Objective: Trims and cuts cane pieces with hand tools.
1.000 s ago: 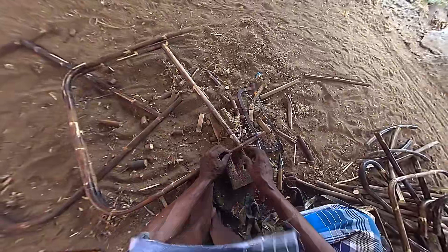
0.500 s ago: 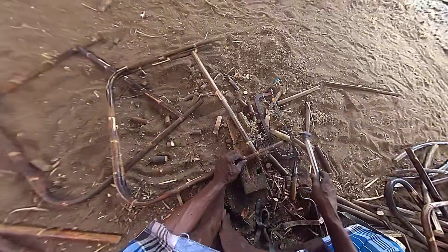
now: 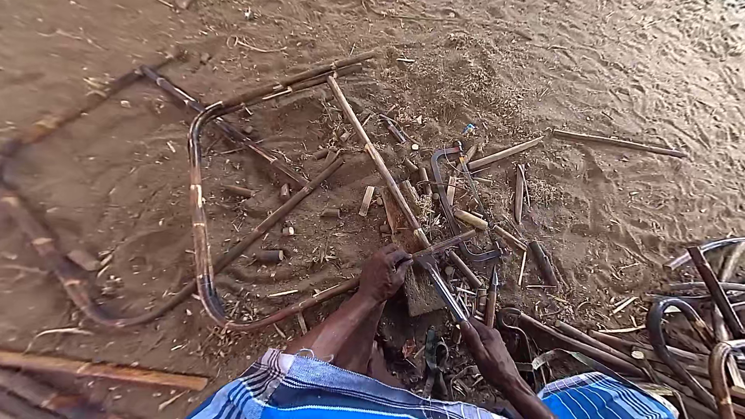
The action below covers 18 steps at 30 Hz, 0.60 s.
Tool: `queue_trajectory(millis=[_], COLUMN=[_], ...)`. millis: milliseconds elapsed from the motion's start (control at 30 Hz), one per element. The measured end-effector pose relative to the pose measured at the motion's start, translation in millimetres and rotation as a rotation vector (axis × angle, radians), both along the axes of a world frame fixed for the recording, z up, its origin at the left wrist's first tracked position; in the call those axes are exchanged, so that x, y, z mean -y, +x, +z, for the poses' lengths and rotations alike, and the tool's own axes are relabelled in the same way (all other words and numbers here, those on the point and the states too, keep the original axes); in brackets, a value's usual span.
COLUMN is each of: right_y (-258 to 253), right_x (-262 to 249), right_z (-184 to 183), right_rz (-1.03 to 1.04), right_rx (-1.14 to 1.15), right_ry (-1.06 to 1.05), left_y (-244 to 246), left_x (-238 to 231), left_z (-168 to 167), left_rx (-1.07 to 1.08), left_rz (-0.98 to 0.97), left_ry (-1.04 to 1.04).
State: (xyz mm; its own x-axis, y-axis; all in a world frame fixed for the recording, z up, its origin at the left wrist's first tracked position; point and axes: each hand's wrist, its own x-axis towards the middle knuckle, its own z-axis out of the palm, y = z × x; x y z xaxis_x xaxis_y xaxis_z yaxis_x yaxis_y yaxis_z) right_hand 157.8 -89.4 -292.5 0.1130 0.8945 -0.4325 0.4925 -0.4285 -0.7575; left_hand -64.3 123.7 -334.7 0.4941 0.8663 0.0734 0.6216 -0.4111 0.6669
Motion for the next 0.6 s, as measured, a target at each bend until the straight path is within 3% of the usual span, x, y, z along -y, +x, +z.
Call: queue_trajectory(millis=[367,433,500,600], right_y=[-7.7,-3.9,-0.4,9.0], right_x=[-11.6,-14.1,-11.2,-4.5], right_z=[2.9,3.8,1.8,-3.2], right_rz=[0.022,0.013,-0.015,-0.050], right_rx=[0.173,0.128,0.049,-0.217], right_ry=[-0.118,-0.112,0.070,0.208], left_y=[2.2,3.1,-3.0,-22.6], left_x=[-1.2,-1.3,-3.7,1.9], left_z=[1.4,4.0,9.6,22.4], left_rx=[-0.040,-0.025,-0.031,-0.330], left_rz=[0.024,0.022,-0.014,-0.066], left_ry=[-0.008,-0.021,-0.033,-0.064])
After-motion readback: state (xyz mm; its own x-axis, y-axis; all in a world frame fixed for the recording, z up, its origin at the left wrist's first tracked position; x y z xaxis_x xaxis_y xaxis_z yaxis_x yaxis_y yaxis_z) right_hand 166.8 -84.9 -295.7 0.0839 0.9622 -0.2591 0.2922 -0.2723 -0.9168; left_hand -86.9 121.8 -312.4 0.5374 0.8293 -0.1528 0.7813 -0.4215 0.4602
